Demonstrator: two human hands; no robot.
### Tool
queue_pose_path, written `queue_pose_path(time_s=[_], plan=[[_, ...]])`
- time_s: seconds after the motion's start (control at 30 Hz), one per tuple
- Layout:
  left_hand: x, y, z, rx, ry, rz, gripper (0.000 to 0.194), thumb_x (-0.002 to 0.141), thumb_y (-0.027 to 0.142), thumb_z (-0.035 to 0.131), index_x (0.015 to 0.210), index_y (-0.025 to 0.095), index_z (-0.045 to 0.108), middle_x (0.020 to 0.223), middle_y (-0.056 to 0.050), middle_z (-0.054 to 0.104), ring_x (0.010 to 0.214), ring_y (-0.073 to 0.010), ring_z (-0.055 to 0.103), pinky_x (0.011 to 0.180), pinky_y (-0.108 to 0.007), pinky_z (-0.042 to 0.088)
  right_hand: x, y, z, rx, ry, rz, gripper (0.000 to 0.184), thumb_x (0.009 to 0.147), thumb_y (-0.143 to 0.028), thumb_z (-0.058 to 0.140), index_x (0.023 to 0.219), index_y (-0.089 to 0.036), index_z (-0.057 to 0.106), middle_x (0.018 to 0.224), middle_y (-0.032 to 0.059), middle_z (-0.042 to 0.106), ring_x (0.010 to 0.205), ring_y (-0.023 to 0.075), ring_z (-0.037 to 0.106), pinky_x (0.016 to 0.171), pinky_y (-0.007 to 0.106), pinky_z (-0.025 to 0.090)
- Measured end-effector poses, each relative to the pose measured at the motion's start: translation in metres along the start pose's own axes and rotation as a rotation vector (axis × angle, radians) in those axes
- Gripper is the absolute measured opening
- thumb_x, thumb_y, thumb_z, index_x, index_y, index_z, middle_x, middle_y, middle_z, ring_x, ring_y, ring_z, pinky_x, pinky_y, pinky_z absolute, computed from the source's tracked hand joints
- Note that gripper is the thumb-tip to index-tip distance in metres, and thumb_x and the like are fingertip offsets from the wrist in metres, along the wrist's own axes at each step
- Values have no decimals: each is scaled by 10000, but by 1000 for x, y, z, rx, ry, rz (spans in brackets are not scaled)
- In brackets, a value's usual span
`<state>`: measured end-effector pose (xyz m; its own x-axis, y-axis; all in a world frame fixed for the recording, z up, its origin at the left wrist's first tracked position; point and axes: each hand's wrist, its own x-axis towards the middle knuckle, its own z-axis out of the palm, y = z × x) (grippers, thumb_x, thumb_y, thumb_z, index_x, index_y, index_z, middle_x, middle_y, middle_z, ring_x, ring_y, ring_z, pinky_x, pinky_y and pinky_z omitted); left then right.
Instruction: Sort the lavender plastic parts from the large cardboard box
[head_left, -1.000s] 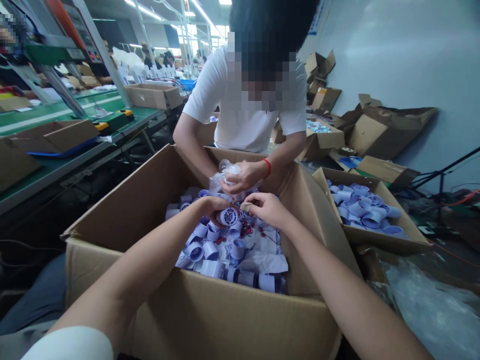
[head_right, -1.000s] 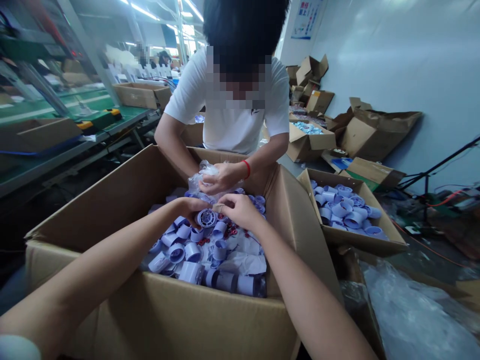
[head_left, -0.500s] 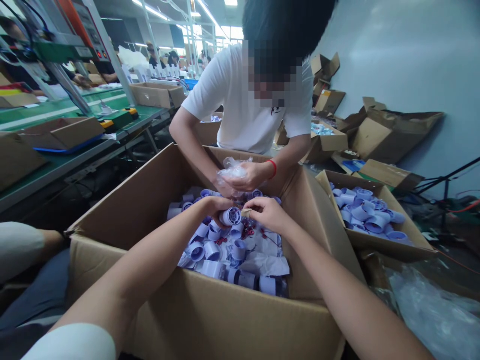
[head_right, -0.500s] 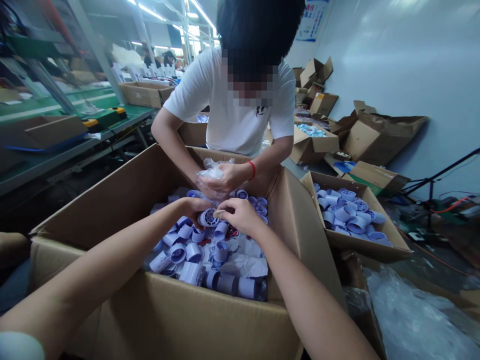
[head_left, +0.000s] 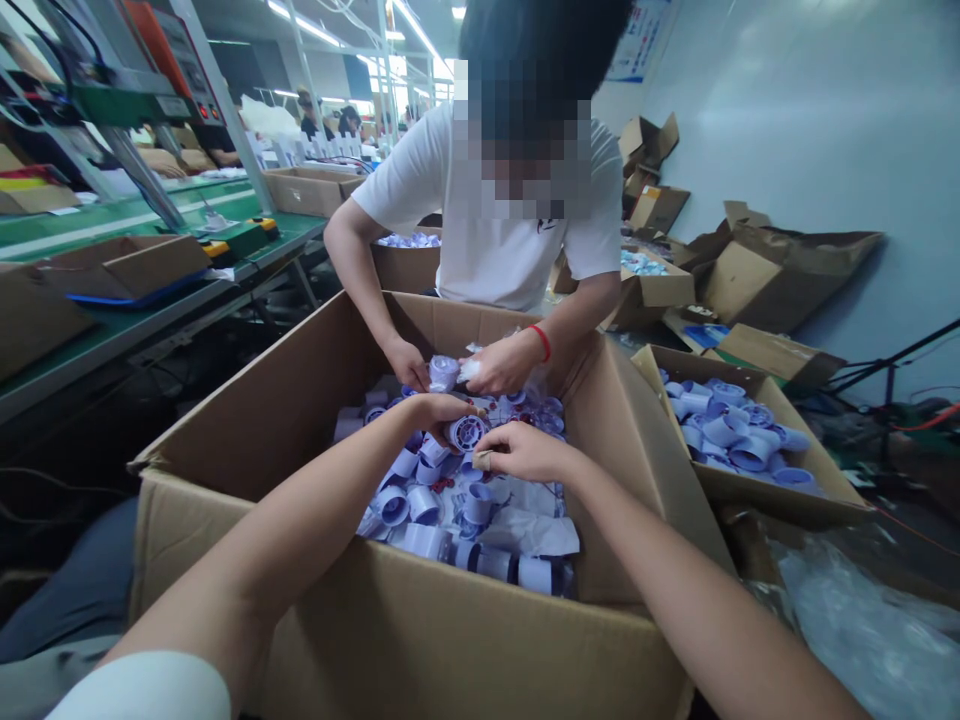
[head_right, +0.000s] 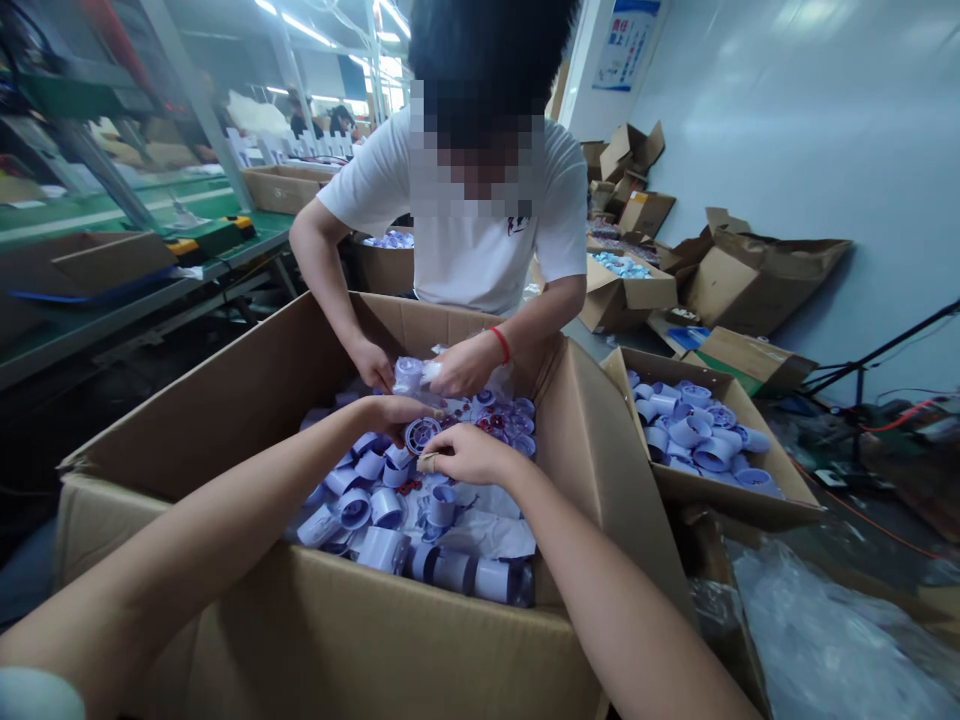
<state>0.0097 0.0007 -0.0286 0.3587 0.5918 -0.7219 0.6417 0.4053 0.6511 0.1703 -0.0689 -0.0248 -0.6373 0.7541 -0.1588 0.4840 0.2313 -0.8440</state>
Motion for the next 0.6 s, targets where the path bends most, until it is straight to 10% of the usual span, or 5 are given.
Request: queue_pose_path(time_s=[0.6], plan=[[15,-3,-1,-71,-19,166,220,861,400,505,974,218,558,873,-15,648,832,-172,620,668,-258,535,3,0,2,209,-33,91,176,836,-246,495,816,-153,643,647,-17,559,533,87,480,502,204,396]])
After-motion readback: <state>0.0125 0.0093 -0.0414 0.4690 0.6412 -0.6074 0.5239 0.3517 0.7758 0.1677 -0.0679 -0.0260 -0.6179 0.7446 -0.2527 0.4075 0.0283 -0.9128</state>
